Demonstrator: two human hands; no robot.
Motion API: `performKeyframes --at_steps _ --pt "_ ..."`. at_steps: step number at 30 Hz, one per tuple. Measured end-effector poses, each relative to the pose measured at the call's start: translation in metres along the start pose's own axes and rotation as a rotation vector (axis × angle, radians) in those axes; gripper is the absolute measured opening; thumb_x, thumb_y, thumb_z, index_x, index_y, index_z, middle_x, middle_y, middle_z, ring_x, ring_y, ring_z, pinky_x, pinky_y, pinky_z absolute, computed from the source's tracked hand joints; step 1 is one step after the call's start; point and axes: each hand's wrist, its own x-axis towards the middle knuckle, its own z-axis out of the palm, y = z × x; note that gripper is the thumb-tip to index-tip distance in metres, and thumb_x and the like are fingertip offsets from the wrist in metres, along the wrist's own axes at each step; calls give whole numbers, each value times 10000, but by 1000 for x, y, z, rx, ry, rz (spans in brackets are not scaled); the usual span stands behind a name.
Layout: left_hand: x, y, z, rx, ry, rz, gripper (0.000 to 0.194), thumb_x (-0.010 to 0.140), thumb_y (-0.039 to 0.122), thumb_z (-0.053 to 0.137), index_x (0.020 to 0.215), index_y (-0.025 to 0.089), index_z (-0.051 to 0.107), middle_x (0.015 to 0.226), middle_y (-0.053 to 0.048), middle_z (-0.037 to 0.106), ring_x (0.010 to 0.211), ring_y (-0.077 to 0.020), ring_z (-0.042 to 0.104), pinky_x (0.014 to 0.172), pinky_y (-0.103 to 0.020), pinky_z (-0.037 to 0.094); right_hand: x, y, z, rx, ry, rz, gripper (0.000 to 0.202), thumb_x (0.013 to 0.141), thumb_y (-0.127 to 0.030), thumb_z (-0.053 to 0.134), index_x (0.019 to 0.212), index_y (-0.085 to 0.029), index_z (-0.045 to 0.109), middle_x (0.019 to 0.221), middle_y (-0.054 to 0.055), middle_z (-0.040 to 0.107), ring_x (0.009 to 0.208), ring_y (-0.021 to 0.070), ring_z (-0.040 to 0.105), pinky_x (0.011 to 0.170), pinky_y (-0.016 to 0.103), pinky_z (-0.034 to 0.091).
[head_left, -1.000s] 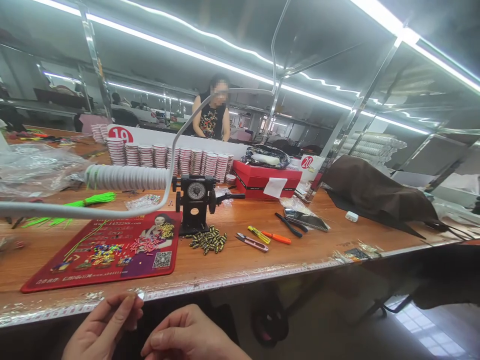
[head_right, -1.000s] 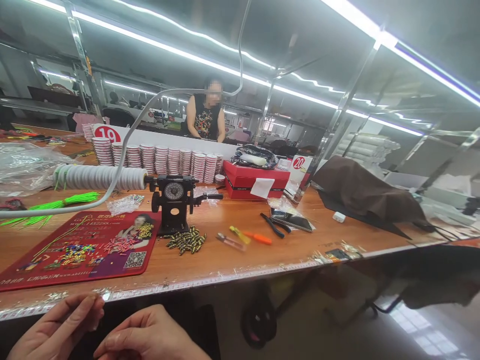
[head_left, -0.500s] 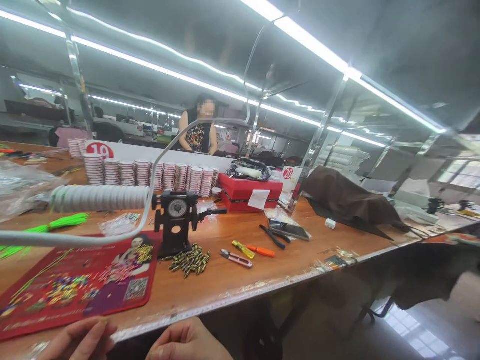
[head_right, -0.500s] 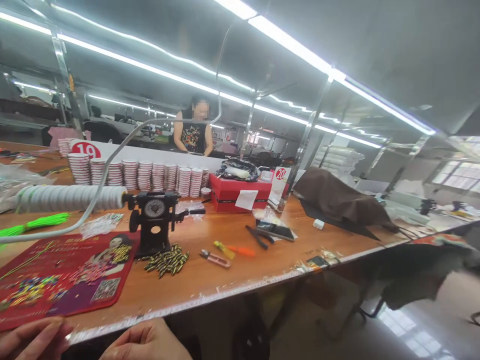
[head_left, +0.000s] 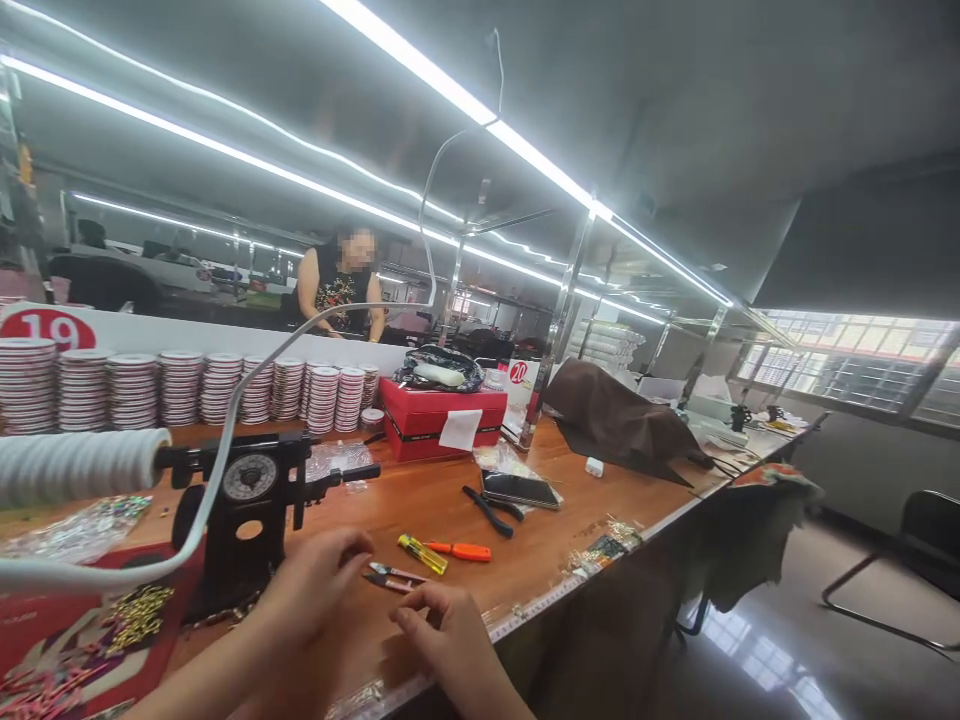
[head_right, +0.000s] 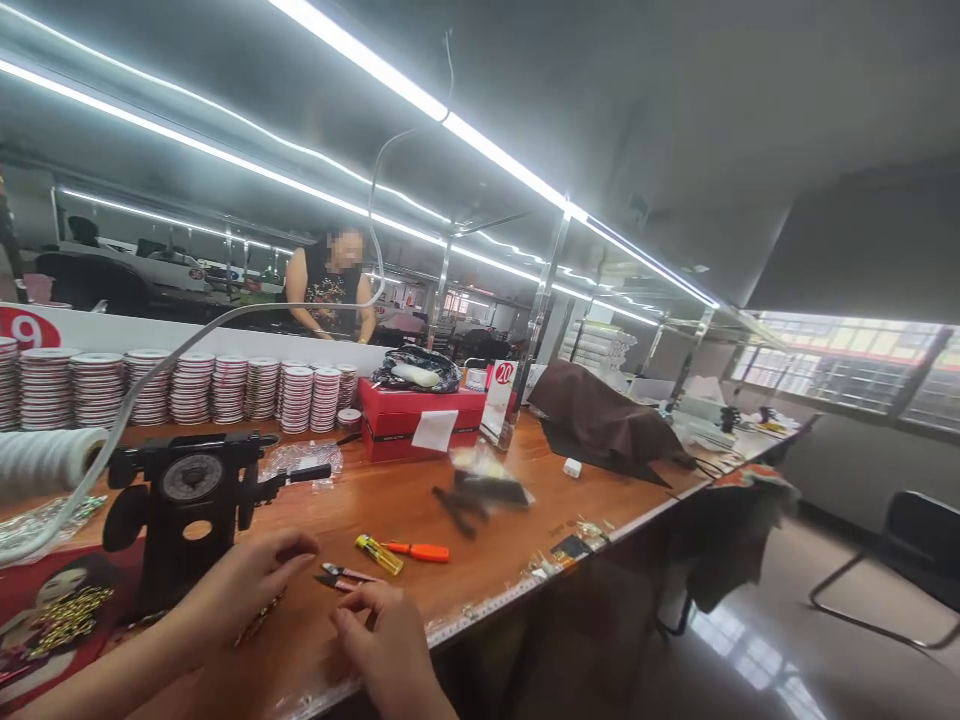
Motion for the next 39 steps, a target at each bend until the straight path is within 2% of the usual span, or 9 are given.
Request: performKeyframes --at_steps 4,9,15,21,26,29,31,35,39 --pt "46 4 40 260 -230 66 181 846 324 578 832 150 626 856 -18 667 792 -165 630 758 -391 504 1 14 -15 -137 47 -39 135 753 -225 590 728 -149 700 660 22 624 571 141 517 548 228 348" --pt "70 17 76 478 -358 144 157 857 292 564 855 150 630 934 -34 665 914 -190 616 828 -426 485 2 32 -33 -237 68 -125 164 815 -244 552 783 -180 700 823 41 685 715 177 601 630 234 390" --pt "85 24 85 608 -485 151 140 832 293 600 866 161 632 955 -36 659 905 -192 616 807 -416 494 6 46 -35 -273 73 -130 142 789 -195 561 775 -196 702 789 38 688 728 187 626 644 232 416" --pt "90 16 89 519 -484 159 224 845 322 576 1011 173 603 1073 -59 623 945 -207 597 823 -439 487 5 51 -31 -314 99 -171 138 792 -182 562 791 -192 700 806 42 688 769 194 637 662 228 408" --pt "92 5 80 333 -393 88 219 846 320 577 999 165 603 1032 -52 632 891 -193 611 781 -415 505 6 52 -32 -278 108 -130 154 794 -222 557 771 -172 701 784 58 683 735 196 634 642 239 421" --pt "85 6 67 156 -293 51 205 850 331 569 939 151 608 942 -34 642 824 -177 618 741 -391 511 8 51 -34 -134 92 -35 303 817 -419 564 778 -141 678 626 63 649 612 203 634 543 247 420" --pt "75 11 58 16 -233 39 190 850 331 568 880 148 609 871 -17 641 781 -165 616 720 -373 509 9 47 -36 67 54 62 463 769 -583 574 796 -126 644 541 44 615 508 186 614 448 224 386" --pt "40 30 34 -301 -152 -13 189 816 339 604 768 157 585 694 22 618 664 -142 609 658 -331 505 6 26 -33 499 -31 174 568 597 -670 681 753 -138 557 679 68 665 512 148 619 391 174 354" --pt "-20 32 0 -587 -62 -175 324 683 469 688 802 195 563 651 11 657 610 -160 638 593 -293 508 -5 3 -7 618 -167 185 603 510 -641 748 751 -145 504 521 15 616 357 82 507 340 148 317"
